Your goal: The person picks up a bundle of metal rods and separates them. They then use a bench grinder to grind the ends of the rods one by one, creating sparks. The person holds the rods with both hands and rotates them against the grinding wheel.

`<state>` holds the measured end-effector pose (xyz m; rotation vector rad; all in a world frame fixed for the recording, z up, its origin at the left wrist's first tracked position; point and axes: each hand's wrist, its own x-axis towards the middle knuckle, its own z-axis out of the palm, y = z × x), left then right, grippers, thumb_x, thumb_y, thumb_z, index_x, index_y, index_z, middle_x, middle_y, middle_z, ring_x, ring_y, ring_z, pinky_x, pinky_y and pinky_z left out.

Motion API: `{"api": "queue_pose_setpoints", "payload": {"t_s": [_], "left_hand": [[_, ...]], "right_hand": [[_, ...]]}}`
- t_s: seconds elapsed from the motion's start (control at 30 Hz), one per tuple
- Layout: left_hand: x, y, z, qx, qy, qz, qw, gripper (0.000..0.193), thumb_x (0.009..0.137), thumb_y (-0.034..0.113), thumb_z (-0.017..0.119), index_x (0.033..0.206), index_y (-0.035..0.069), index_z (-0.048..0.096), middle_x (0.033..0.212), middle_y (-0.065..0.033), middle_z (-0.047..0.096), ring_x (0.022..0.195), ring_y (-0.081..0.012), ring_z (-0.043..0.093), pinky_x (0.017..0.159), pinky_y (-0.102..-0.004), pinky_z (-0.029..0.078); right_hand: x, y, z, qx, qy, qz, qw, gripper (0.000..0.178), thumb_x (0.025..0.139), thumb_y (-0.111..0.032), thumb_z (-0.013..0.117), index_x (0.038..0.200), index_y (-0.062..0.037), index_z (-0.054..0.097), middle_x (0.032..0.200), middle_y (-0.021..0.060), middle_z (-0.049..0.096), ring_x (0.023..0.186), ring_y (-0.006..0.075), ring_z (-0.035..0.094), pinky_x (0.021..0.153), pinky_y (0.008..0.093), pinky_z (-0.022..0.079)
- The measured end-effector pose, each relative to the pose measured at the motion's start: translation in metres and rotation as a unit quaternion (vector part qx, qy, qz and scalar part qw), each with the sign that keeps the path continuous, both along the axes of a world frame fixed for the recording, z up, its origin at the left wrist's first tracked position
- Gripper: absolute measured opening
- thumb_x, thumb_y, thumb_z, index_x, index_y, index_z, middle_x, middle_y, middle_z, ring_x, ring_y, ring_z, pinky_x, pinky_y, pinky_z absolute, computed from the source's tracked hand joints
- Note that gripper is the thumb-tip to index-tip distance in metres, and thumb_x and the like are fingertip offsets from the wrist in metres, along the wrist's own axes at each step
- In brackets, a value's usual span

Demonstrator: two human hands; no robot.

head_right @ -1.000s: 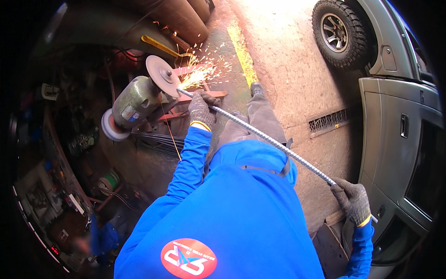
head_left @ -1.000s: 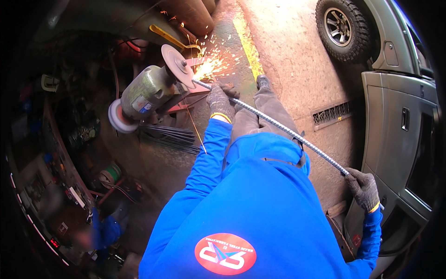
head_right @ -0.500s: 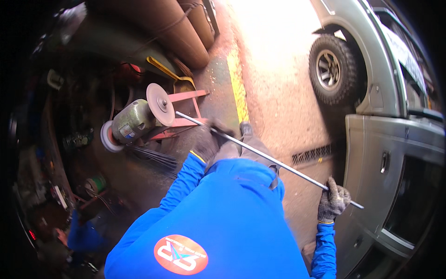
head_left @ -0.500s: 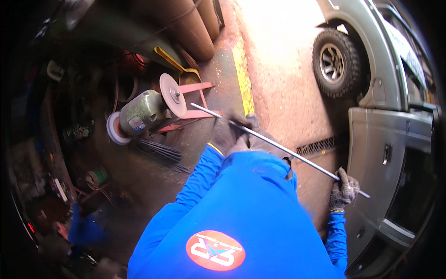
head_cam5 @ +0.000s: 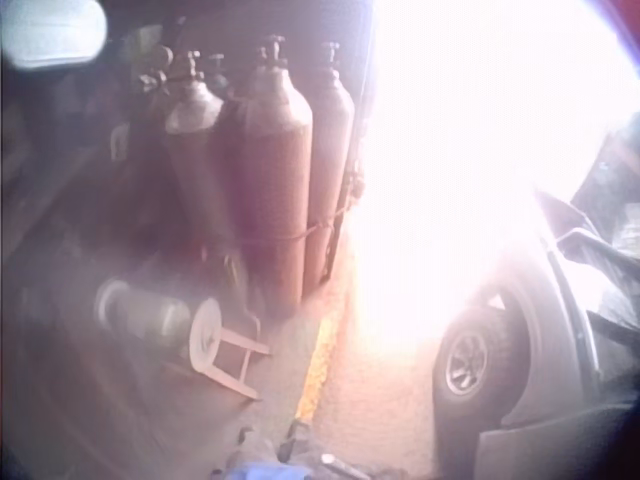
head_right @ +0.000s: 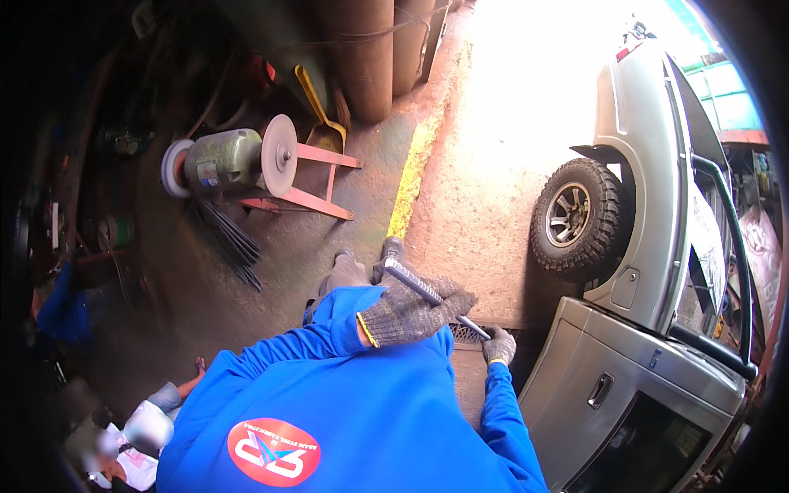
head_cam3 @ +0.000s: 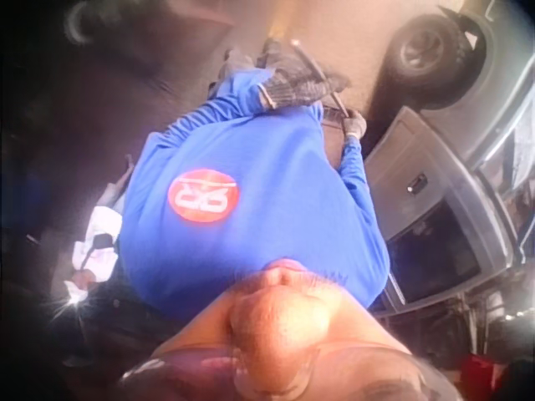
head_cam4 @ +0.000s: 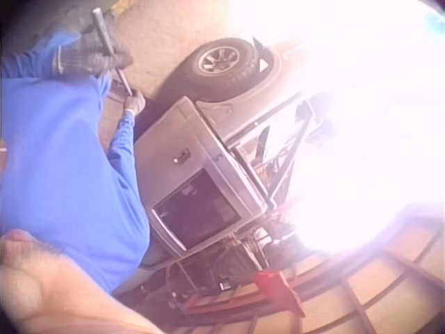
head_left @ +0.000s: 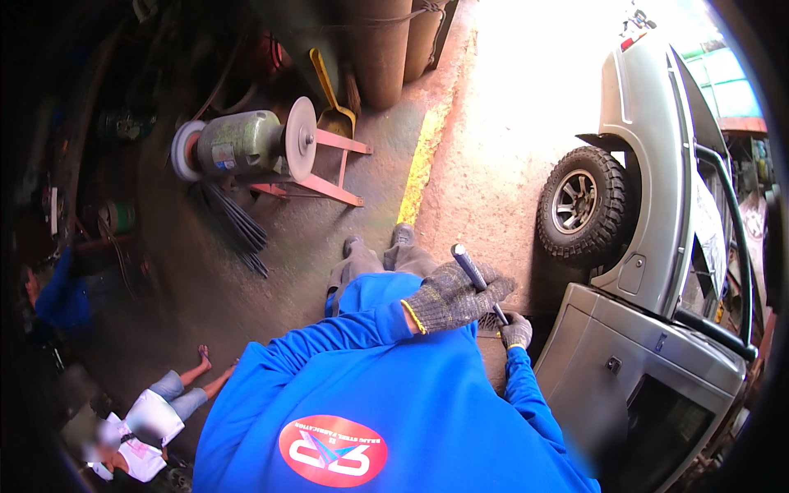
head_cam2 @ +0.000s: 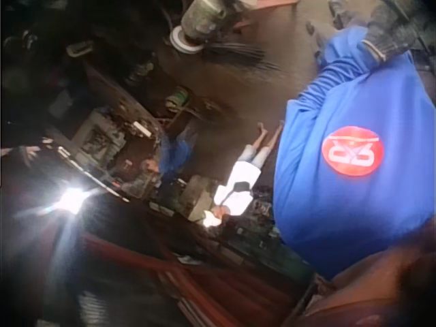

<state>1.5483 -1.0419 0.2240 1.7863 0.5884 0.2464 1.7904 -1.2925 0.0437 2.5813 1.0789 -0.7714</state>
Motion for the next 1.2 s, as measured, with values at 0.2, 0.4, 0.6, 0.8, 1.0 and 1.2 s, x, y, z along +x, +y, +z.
{"api": "queue_pose_setpoints", "payload": {"t_s": [0.2, 0.4, 0.6, 0.8, 1.0, 1.2], "left_hand": [[0.003, 0.001, 0.003, 0.116, 0.006, 0.033, 0.993, 0.027, 0.094, 0.021, 0.052, 0.114, 0.008, 0.065, 0.108, -0.0137, 0.065, 0.099, -0.0252, 0.064, 0.087, -0.0369, 0.05], [-0.006, -0.001, -0.001, 0.037, -0.048, 0.104, 0.993, 0.018, 0.093, 0.02, 0.057, 0.101, 0.007, 0.067, 0.093, -0.0092, 0.066, 0.082, -0.0223, 0.065, 0.077, -0.0336, 0.051], [-0.056, -0.002, 0.022, -0.154, 0.012, 0.223, 0.962, 0.017, 0.091, 0.022, 0.06, 0.095, 0.009, 0.069, 0.088, -0.0056, 0.067, 0.071, -0.02, 0.064, 0.076, -0.0374, 0.05], [-0.185, -0.036, -0.033, -0.265, -0.094, 0.511, 0.812, 0.025, 0.093, 0.031, 0.061, 0.103, 0.008, 0.063, 0.095, -0.0047, 0.066, 0.089, -0.0108, 0.063, 0.072, -0.029, 0.055], [-0.338, -0.11, -0.175, -0.299, -0.239, 0.814, 0.437, 0.032, 0.091, 0.036, 0.06, 0.106, 0.008, 0.061, 0.099, -0.009, 0.067, 0.092, -0.0228, 0.066, 0.076, -0.0377, 0.056], [-0.392, -0.323, -0.33, -0.398, 0.208, 0.675, 0.585, 0.022, 0.089, 0.027, 0.052, 0.1, 0.01, 0.06, 0.096, -0.0101, 0.067, 0.083, -0.0257, 0.063, 0.072, -0.0413, 0.05]], "right_hand": [[0.007, 0.029, -0.005, -0.031, 0.041, 0.041, 0.998, 0.023, 0.076, -0.031, 0.072, 0.097, -0.0212, 0.074, 0.091, 0.0105, 0.07, 0.089, 0.0298, 0.067, 0.081, 0.0407, 0.052], [0.016, 0.038, -0.011, 0.009, 0.002, 0.056, 0.998, 0.024, 0.076, -0.035, 0.072, 0.093, -0.0184, 0.074, 0.09, 0.0122, 0.07, 0.089, 0.0303, 0.066, 0.08, 0.0406, 0.052], [0.015, 0.071, -0.031, 0.063, -0.072, 0.203, 0.974, 0.039, 0.085, -0.048, 0.059, 0.079, -0.0126, 0.075, 0.079, 0.0132, 0.067, 0.079, 0.0351, 0.061, 0.074, 0.0451, 0.048], [0.025, 0.125, -0.048, -0.139, 0.234, 0.33, 0.904, 0.053, 0.083, -0.057, 0.06, 0.099, -0.007, 0.069, 0.092, 0.0176, 0.069, 0.087, 0.0367, 0.064, 0.081, 0.0424, 0.049], [-0.05, 0.2, -0.007, -0.152, 0.323, 0.419, 0.835, 0.044, 0.088, -0.047, 0.059, 0.094, -0.004, 0.066, 0.088, 0.0178, 0.068, 0.084, 0.036, 0.065, 0.072, 0.0446, 0.05], [-0.209, 0.224, -0.061, 0.002, 0.249, 0.754, 0.608, 0.021, 0.087, -0.025, 0.053, 0.083, -0.0085, 0.065, 0.079, 0.0161, 0.066, 0.076, 0.0359, 0.065, 0.065, 0.0453, 0.051]]}}
